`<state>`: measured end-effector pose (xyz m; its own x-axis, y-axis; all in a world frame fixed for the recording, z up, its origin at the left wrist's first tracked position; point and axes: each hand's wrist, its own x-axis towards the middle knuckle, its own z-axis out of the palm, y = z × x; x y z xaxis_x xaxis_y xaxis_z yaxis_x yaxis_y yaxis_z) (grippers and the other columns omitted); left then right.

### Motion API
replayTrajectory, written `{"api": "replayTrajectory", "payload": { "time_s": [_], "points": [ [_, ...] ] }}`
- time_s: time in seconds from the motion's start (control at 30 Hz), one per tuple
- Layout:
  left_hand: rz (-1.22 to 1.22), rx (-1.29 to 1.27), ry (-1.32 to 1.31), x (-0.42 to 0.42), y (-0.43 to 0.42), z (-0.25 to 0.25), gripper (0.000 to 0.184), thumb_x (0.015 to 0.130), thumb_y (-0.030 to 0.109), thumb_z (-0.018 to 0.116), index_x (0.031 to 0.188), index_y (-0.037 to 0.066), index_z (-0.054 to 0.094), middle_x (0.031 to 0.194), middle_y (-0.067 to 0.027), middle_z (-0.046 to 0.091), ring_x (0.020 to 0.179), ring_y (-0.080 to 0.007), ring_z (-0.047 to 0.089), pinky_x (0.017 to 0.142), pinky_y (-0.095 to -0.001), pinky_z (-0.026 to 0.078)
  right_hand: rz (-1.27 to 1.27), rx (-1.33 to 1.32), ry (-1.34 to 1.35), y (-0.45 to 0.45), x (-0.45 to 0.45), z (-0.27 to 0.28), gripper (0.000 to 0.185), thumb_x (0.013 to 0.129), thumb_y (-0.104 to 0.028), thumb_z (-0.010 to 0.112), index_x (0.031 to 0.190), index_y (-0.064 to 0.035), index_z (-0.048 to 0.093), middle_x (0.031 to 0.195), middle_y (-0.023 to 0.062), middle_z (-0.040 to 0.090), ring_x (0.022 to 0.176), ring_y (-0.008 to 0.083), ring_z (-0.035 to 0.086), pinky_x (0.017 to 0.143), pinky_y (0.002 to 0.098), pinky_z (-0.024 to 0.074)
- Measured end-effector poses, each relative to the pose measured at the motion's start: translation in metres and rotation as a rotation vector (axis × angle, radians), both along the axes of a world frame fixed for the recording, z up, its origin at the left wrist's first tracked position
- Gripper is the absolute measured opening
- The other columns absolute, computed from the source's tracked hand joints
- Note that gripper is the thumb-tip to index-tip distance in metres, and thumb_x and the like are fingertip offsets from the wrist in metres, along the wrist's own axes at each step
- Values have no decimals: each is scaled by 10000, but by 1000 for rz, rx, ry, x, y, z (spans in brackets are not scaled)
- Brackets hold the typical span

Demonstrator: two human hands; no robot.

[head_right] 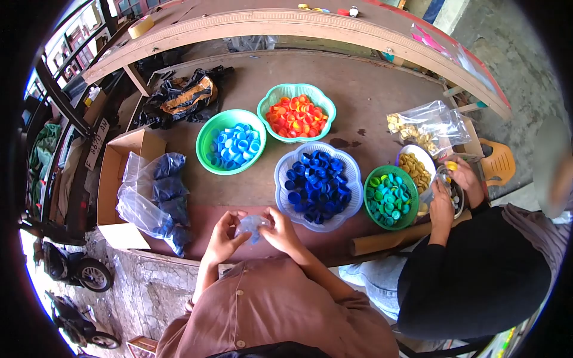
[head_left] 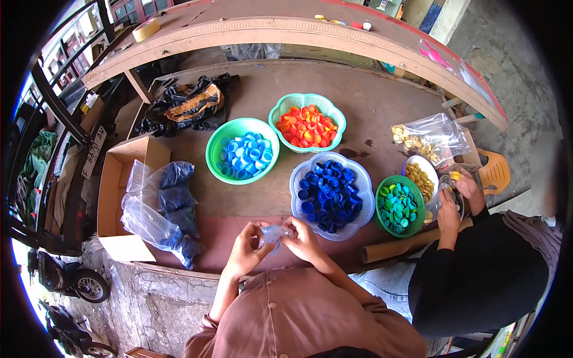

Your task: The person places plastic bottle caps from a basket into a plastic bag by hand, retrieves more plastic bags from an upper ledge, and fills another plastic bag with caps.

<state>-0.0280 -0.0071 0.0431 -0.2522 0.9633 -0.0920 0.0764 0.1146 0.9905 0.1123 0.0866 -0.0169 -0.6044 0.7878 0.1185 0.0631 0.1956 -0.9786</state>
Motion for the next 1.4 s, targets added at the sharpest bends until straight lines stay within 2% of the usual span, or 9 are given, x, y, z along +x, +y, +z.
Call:
{"api": "replayTrajectory", "payload": {
  "time_s": [0.2, 0.3, 0.4, 0.53, 0.73, 0.93, 1.17, 1.33, 1.4],
  "points": [
    [-205, 107, -516, -8, -8, -8, 726, 648, -69, 660, 1281, -9, 309, 1007, -86, 506, 883, -152, 556, 797, -284, 459, -4, -297, 34, 4, 9, 16, 148, 763, 88, 499, 835, -41, 486, 645, -10, 488, 502, 49, 482, 442, 187, 416],
    [-130, 230, 223, -10, -3, -24, 972, 514, 31, 764, 1335, 13, 246, 1258, -162, 413, 1176, -252, 418, 998, -377, 321, 267, -802, 381, 12, 16, 12, 152, 770, 77, 500, 845, -52, 474, 646, -10, 481, 474, 53, 472, 428, 192, 404],
    [-258, 225, 94, 6, 5, -49, 865, 538, 80, 786, 1274, 39, 333, 1266, -139, 428, 1162, -248, 446, 949, -352, 380, 346, -928, 403, 9, 11, 26, 159, 787, 91, 482, 822, -62, 457, 614, -12, 455, 447, 65, 457, 402, 189, 360],
    [-197, 252, -38, 17, 7, -67, 728, 593, 70, 747, 1228, 62, 391, 1118, -113, 561, 1051, -197, 539, 920, -338, 404, 320, -681, 237, 8, 15, 39, 149, 787, 44, 555, 888, -44, 491, 622, -24, 450, 464, 48, 456, 413, 180, 376],
    [-299, 149, 386, 1, 4, -43, 302, 605, 96, 643, 863, -12, 529, 793, -165, 534, 739, -359, 531, 666, -390, 427, 137, -86, 55, 28, 50, 88, 145, 758, 64, 610, 889, 6, 586, 706, -14, 457, 498, 12, 469, 386, 165, 370],
    [-353, 165, 572, 5, 11, -17, 306, 639, 110, 644, 907, -1, 546, 843, -177, 567, 837, -342, 548, 732, -402, 441, 86, 645, -221, 22, 43, 126, 456, 551, -107, 725, 993, -116, 618, 873, 76, 548, 835, 221, 544, 717, 357, 421],
    [-441, -39, 666, 6, 8, -12, 288, 665, 142, 641, 932, 58, 573, 922, -119, 604, 895, -312, 555, 770, -406, 449, 477, 307, -160, 24, 41, 120, 70, 673, 55, 636, 707, 11, 593, 722, 81, 598, 637, 179, 600, 571, 269, 464],
    [-377, -49, 606, -7, 1, -19, 218, 689, 127, 605, 877, 22, 570, 827, -164, 585, 801, -347, 558, 690, -397, 444, 37, 536, 80, 41, 56, 145, 195, 643, 5, 712, 805, -44, 616, 801, 98, 621, 716, 235, 610, 623, 296, 487],
    [-381, -143, 568, -7, 4, -15, 229, 708, 132, 595, 909, 24, 578, 841, -175, 600, 804, -347, 569, 693, -393, 447, 261, 703, -107, 24, 37, 156, 304, 608, -121, 763, 878, -73, 630, 1026, 83, 582, 928, 243, 566, 781, 348, 454]
  ]
}}
